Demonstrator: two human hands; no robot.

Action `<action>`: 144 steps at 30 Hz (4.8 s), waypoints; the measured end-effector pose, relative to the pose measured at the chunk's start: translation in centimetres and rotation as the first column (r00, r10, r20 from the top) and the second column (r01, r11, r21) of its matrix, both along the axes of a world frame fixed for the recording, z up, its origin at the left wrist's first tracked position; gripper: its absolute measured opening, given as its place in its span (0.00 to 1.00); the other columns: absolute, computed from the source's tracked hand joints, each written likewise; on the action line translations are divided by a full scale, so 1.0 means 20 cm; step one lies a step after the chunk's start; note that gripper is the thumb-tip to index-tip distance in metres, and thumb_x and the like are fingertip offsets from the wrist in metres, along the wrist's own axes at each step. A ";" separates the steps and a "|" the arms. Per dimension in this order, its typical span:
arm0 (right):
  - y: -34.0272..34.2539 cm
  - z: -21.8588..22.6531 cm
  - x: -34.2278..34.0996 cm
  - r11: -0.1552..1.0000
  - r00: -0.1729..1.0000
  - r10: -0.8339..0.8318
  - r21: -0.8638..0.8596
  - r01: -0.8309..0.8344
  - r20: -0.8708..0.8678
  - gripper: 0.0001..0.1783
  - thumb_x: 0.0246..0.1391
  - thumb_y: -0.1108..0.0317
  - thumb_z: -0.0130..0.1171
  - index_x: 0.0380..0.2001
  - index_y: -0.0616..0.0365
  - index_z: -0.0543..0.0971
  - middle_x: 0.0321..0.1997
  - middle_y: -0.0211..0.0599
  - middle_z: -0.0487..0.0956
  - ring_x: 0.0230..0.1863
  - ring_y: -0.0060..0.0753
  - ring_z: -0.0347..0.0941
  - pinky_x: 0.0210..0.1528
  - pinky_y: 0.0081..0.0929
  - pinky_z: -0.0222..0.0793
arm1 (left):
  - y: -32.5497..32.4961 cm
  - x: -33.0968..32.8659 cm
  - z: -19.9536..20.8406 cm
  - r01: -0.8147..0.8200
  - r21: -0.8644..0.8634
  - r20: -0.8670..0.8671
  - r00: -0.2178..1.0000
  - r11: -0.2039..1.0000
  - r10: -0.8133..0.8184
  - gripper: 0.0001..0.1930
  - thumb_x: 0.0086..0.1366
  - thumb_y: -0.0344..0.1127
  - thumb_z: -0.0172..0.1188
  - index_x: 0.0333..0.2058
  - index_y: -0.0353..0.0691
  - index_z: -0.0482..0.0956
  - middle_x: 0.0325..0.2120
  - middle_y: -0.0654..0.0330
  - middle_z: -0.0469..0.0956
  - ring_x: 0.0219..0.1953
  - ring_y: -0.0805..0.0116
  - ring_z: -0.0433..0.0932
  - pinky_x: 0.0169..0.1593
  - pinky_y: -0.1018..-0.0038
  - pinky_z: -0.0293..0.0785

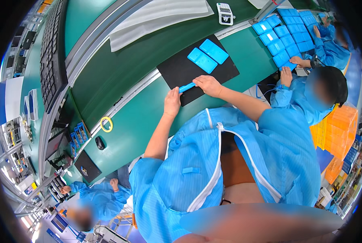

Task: The person moves blue phone cases and circuit boards onto a black mat, then presses the circuit boards into the cases by hand. They then fit blue plastic frames onto the units and press the components together.

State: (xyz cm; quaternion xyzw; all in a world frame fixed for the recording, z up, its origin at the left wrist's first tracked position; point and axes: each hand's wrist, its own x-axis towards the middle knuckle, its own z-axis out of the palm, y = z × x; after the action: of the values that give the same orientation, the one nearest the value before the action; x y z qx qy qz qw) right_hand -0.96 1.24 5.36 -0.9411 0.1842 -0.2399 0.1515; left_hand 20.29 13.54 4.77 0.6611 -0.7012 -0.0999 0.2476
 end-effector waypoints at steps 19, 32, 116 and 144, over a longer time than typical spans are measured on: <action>-0.01 0.00 0.07 0.958 1.000 -0.015 0.286 0.022 -0.027 0.17 0.50 0.60 0.64 0.43 0.55 0.80 0.38 0.38 0.82 0.39 0.42 0.77 0.45 0.37 0.71 | 0.00 -0.01 0.02 -0.044 0.024 -0.103 0.994 0.999 0.046 0.16 0.62 0.30 0.60 0.48 0.32 0.74 0.43 0.47 0.78 0.45 0.47 0.77 0.48 0.60 0.75; -0.03 0.28 -0.12 0.775 0.989 -0.117 0.614 0.149 -0.093 0.13 0.53 0.68 0.61 0.43 0.58 0.80 0.39 0.43 0.82 0.40 0.48 0.79 0.45 0.37 0.74 | -0.03 0.02 0.18 -0.064 0.083 -0.261 0.962 0.994 0.084 0.15 0.61 0.32 0.63 0.47 0.38 0.77 0.38 0.51 0.81 0.39 0.51 0.80 0.44 0.62 0.77; -0.31 -0.05 -0.20 0.841 0.839 -0.538 0.012 0.541 -0.080 0.30 0.49 0.66 0.62 0.57 0.58 0.70 0.63 0.49 0.66 0.65 0.52 0.60 0.62 0.49 0.59 | -0.20 -0.19 -0.08 0.093 -0.005 0.001 0.996 0.996 -0.093 0.26 0.57 0.20 0.53 0.57 0.32 0.69 0.61 0.46 0.64 0.61 0.46 0.65 0.63 0.59 0.65; -0.47 -0.08 -0.17 0.473 0.486 -0.799 0.128 0.872 -0.355 0.40 0.52 0.53 0.65 0.63 0.56 0.63 0.55 0.45 0.67 0.52 0.50 0.63 0.52 0.46 0.63 | -0.52 -0.24 -0.11 0.050 0.214 -0.249 0.969 0.975 0.005 0.35 0.60 0.31 0.63 0.64 0.33 0.58 0.69 0.44 0.47 0.64 0.42 0.60 0.65 0.51 0.60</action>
State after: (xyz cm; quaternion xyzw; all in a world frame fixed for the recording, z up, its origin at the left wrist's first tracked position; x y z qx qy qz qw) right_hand -4.28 -8.10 3.82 -0.7160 0.6732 -0.1348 0.1263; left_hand 15.57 3.10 2.52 0.6586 -0.6570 -0.2612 0.2577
